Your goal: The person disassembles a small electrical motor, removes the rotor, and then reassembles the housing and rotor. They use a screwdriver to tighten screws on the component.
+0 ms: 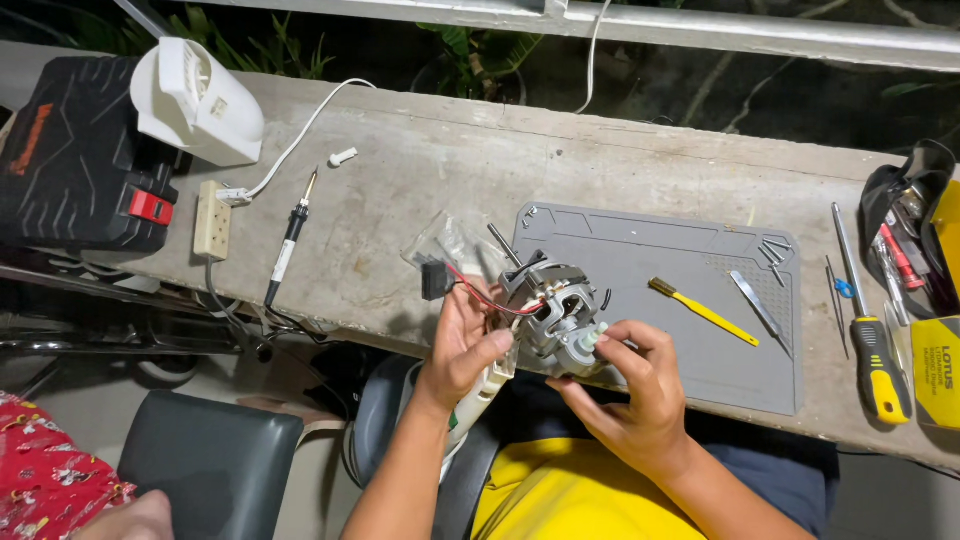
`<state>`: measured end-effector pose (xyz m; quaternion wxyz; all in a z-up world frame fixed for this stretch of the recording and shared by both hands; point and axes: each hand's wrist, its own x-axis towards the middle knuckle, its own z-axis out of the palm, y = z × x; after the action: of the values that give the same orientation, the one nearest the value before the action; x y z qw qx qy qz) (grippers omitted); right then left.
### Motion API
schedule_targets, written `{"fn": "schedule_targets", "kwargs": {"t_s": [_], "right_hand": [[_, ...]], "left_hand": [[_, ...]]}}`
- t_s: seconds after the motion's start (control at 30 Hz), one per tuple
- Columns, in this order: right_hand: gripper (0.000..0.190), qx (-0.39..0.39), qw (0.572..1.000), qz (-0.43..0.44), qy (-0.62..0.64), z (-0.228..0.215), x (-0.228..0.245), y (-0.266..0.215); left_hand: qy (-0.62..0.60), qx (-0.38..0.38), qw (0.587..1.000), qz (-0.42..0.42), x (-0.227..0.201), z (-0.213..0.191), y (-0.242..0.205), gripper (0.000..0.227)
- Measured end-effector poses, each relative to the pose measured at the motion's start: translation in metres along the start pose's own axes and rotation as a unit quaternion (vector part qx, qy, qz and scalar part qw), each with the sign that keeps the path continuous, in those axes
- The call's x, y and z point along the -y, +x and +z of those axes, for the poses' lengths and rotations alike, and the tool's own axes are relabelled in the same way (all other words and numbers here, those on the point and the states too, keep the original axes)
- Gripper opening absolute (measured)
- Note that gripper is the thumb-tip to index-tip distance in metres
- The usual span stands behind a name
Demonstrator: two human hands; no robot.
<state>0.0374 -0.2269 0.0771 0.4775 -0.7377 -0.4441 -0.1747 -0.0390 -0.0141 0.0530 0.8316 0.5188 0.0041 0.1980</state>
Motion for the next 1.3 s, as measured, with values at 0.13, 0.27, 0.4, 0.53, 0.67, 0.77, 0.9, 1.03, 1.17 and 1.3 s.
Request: {"fn": "schedule_targets", "kwargs": {"t_s": [0.13, 0.27, 0.4, 0.53, 0.67, 0.77, 0.9, 1.03, 1.17, 1.3], "right_hand": [[0.067, -0.002, 1.000, -0.005, 0.004, 0.002, -0.001, -0.002], [0.068, -0.007, 1.000, -0.008, 0.008, 0.003, -0.002, -0.003], [0.068, -0.003, 1.000, -0.004, 0.009, 0.002, -0.001, -0.003], [0.066, -0.012, 1.000, -0.008, 0.014, 0.004, 0.001, -0.001], [0.066, -0.017, 1.000, -0.003, 0.015, 0.004, 0.003, -0.001], [0.064, -0.011, 1.000, 0.002, 0.017, 0.003, 0.004, 0.001], [0.065, -0.017, 1.000, -0.008, 0.011, 0.004, 0.001, 0.000], [0.065, -0.005, 1.000, -0.013, 0.017, 0.004, -0.005, -0.005], [0.069, -0.006, 0.999, -0.020, 0.025, 0.005, -0.006, -0.006], [0.072, -0.002, 0.999, -0.021, 0.027, 0.003, -0.009, -0.004]], "left_hand": [[0.109, -0.011, 0.993, -0.033, 0.003, -0.009, -0.003, 0.036], [0.133, 0.011, 0.991, -0.020, 0.001, -0.012, -0.001, 0.017], [0.084, 0.035, 0.995, -0.048, -0.001, -0.012, -0.003, 0.020], [0.150, 0.023, 0.988, 0.000, -0.001, -0.009, -0.001, 0.018], [0.130, 0.010, 0.992, 0.003, -0.002, -0.005, -0.002, 0.015], [0.099, 0.006, 0.995, -0.018, -0.001, -0.004, -0.004, 0.019], [0.140, 0.029, 0.990, -0.007, -0.013, 0.007, 0.000, 0.037], [0.105, 0.001, 0.993, -0.055, -0.005, 0.012, -0.002, 0.065], [0.184, -0.061, 0.979, -0.053, -0.002, 0.020, 0.000, 0.069], [0.169, -0.066, 0.981, -0.064, -0.003, 0.018, 0.003, 0.062]]}}
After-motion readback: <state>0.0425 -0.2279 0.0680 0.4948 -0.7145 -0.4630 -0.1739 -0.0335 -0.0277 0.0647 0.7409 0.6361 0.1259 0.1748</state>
